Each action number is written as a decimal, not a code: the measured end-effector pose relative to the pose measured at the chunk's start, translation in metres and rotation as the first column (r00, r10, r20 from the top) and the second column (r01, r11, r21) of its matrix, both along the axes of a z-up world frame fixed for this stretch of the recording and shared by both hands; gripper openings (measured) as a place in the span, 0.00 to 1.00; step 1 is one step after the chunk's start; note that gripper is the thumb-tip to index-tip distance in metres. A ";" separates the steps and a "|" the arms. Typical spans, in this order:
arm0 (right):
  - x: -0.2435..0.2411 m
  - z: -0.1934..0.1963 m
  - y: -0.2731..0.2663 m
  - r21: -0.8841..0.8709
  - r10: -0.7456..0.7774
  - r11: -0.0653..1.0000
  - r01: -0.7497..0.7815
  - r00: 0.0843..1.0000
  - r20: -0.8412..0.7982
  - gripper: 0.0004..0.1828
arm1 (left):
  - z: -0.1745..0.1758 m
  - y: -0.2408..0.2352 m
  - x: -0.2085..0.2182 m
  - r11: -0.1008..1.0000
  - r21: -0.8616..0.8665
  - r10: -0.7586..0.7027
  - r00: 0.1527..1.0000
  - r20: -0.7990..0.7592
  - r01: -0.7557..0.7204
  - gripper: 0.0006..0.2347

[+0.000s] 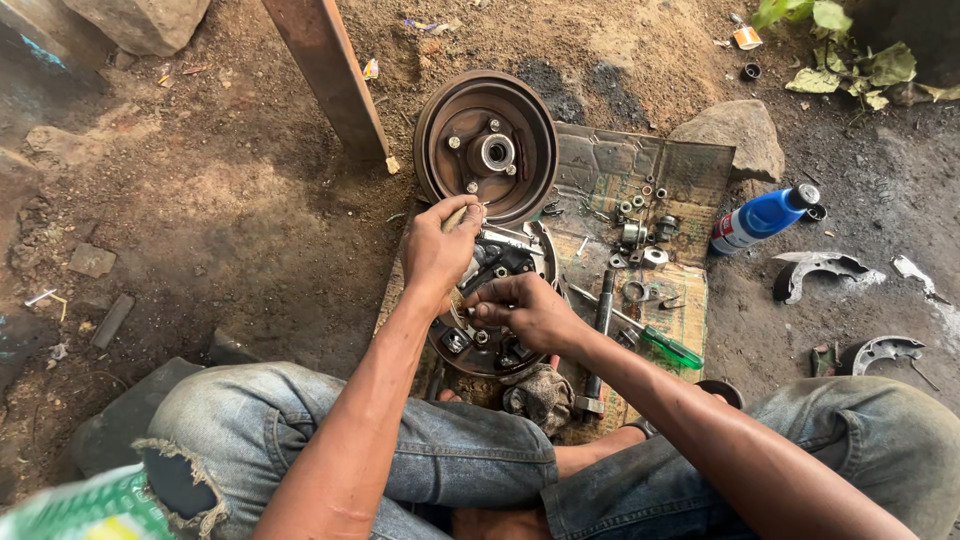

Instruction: The person sits on the ground and assembles a drum brake mechanism. They use pliers and a screwdriver to attach springs and adjust components on the brake shoes, working over a cardboard mat with a brake drum nearby.

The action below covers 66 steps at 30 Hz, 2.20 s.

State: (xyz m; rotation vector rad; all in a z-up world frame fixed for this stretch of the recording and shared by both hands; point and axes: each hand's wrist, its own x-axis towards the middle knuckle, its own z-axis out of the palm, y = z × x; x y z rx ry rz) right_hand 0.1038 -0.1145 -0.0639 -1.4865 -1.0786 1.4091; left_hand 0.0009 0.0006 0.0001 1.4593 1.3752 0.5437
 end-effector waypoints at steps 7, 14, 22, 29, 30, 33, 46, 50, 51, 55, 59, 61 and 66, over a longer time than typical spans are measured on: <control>0.002 -0.001 0.007 -0.040 0.034 0.999 -0.034 0.999 -0.019 0.14 | 0.002 0.000 -0.001 0.999 -0.040 0.015 0.999 0.038 -0.013 0.12; -0.001 0.005 0.003 -0.022 0.001 1.000 0.002 0.989 0.147 0.14 | 0.000 0.003 -0.001 0.994 -0.103 0.042 0.984 0.171 -0.025 0.12; -0.008 0.001 0.003 -0.071 -0.073 0.995 0.073 0.997 -0.004 0.12 | -0.010 0.009 -0.002 0.978 -0.210 0.066 0.946 0.316 0.002 0.11; -0.002 0.014 0.002 0.018 -0.002 1.000 0.000 0.990 0.142 0.13 | -0.004 0.013 -0.007 0.959 -0.279 0.046 0.943 0.330 0.051 0.12; 0.000 0.016 0.001 0.087 -0.002 0.996 -0.011 0.989 0.149 0.13 | -0.003 0.013 -0.008 0.954 -0.292 0.042 0.941 0.335 0.061 0.12; 0.009 0.020 -0.002 0.133 -0.009 0.991 0.002 0.999 0.050 0.16 | -0.001 0.015 -0.012 0.909 -0.401 0.134 0.835 0.533 0.111 0.12; 0.007 0.044 -0.017 -0.142 0.018 0.990 -0.003 0.994 0.105 0.25 | -0.016 0.008 -0.016 0.906 -0.227 -0.099 0.700 0.707 0.358 0.13; 0.012 0.056 -0.014 -0.151 0.017 0.988 0.017 0.975 0.221 0.22 | -0.012 0.010 -0.015 0.898 -0.279 -0.035 0.688 0.725 0.340 0.12; 0.013 0.056 -0.014 -0.130 0.030 0.991 0.008 0.957 0.288 0.20 | -0.012 0.010 -0.016 0.897 -0.304 -0.014 0.707 0.708 0.322 0.13; 0.019 0.050 -0.014 -0.079 0.110 0.993 -0.086 0.915 0.389 0.20 | -0.015 0.010 -0.016 0.873 -0.339 -0.110 0.819 0.563 0.351 0.14; 0.039 0.040 -0.020 0.043 0.192 0.974 -0.221 0.916 0.351 0.22 | -0.028 0.005 -0.013 0.822 -0.426 -0.134 0.854 0.503 0.379 0.14; 0.051 0.042 -0.023 0.002 0.167 0.984 -0.178 0.926 0.339 0.21 | -0.036 0.002 -0.011 0.823 -0.445 -0.129 0.879 0.459 0.353 0.14; 0.092 0.050 -0.035 -0.204 -0.066 0.938 0.281 0.721 0.689 0.20 | -0.054 0.001 -0.010 0.843 -0.439 -0.124 0.908 0.401 0.309 0.15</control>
